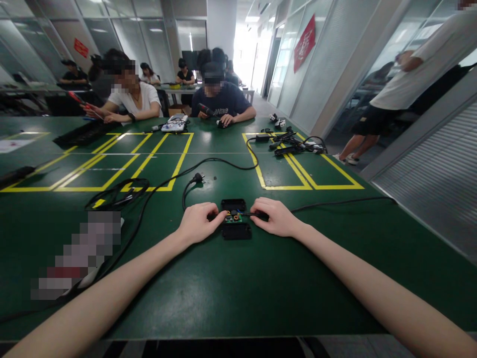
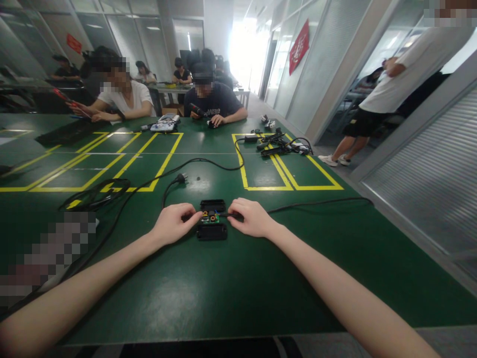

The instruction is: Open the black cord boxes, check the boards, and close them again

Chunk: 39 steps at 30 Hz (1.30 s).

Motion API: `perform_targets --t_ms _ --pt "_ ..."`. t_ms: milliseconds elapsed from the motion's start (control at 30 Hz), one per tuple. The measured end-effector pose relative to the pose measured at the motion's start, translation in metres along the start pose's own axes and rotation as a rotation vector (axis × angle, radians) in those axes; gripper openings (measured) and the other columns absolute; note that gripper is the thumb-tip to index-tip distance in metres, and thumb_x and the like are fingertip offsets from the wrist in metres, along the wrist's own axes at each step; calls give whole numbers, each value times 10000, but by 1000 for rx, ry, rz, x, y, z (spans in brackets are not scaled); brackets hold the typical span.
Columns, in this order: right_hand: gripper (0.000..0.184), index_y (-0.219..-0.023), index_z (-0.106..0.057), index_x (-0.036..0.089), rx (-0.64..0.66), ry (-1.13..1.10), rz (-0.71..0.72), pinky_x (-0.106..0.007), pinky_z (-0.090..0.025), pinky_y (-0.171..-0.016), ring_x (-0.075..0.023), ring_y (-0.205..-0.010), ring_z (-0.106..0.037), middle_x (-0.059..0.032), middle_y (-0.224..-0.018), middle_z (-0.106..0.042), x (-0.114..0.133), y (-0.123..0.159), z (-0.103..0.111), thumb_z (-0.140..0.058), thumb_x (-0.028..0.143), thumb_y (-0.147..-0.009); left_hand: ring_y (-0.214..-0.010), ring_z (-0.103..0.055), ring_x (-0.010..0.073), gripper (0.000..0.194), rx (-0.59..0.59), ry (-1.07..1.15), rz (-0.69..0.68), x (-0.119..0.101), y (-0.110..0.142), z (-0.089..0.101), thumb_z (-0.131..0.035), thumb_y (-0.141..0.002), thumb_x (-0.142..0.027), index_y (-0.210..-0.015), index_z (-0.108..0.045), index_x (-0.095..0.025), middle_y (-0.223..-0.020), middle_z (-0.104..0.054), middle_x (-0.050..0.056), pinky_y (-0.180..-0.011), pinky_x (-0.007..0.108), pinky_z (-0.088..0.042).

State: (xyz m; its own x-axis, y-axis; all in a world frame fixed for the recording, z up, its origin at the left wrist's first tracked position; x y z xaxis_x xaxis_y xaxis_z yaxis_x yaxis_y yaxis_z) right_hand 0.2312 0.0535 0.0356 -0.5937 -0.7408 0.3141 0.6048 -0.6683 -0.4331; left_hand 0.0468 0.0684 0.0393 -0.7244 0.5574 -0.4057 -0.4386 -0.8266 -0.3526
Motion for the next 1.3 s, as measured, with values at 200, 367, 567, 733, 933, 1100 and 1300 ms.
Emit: perform_targets --t_ms 200,367,567,733,933,1100,1300 --pt "57 -909 -605 218 10 -131 -115 -252 -359 -558 -129 -522 -513 35 -648 -584 -3 3 0 -569 236 -950 -537 -439 131 533 -62 42 8 1 0 7 -416 -1032 -441 -560 -438 -193 -544 -497 -8 -565 270 -254" --pt "130 -999 -663 201 15 -238 -170 -242 -344 -538 -111 -497 -474 39 -637 -589 -2 5 -2 -575 292 -969 -532 -436 116 485 -52 111 -28 0 1 5 -464 -1005 -423 -584 -491 -183 -553 -498 -20 -564 254 -281" --pt "295 -962 -725 174 97 -316 -160 -248 -390 -581 -128 -583 -546 -20 -743 -689 2 5 -6 -529 388 -1017 -556 -501 103 370 63 257 -177 -12 4 0 -517 -975 -351 -668 -605 -165 -609 -577 -14 -567 224 -347" --pt "352 -947 -738 175 126 -334 -135 -261 -433 -630 -156 -654 -617 -49 -797 -728 4 6 -9 -486 400 -1046 -555 -522 97 228 89 334 -212 -15 7 1 -574 -920 -285 -742 -651 -165 -644 -622 -14 -568 211 -388" --pt "307 -988 -755 183 140 -307 -101 -249 -427 -607 -140 -609 -607 -34 -763 -729 7 6 -10 -519 375 -1036 -560 -516 89 109 129 354 -244 -18 10 -3 -642 -848 -261 -800 -672 -168 -667 -621 -23 -565 203 -401" --pt "296 -1002 -764 195 117 -270 -69 -252 -454 -619 -149 -635 -649 -45 -812 -759 9 5 -8 -529 373 -1038 -588 -540 95 101 139 377 -243 -18 10 -4 -656 -839 -257 -797 -683 -169 -703 -646 -10 -570 202 -412" --pt "267 -1003 -767 193 95 -244 -50 -275 -513 -696 -184 -759 -716 -71 -910 -790 9 4 -7 -534 322 -1028 -604 -562 104 140 183 372 -266 -20 10 -5 -683 -848 -311 -829 -691 -173 -740 -662 -5 -583 215 -421"
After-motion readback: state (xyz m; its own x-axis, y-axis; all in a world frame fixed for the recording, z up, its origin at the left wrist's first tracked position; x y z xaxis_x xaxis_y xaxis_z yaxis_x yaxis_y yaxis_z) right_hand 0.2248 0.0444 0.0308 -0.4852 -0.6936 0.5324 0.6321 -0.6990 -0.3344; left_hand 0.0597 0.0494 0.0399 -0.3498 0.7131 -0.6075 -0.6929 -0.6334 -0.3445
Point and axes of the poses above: each hand's wrist, its own y-axis away from the middle knuckle, its own z-axis out of the back of the hand, x = y × z, the point moved 9 cm from there along -y, towards the middle knuckle
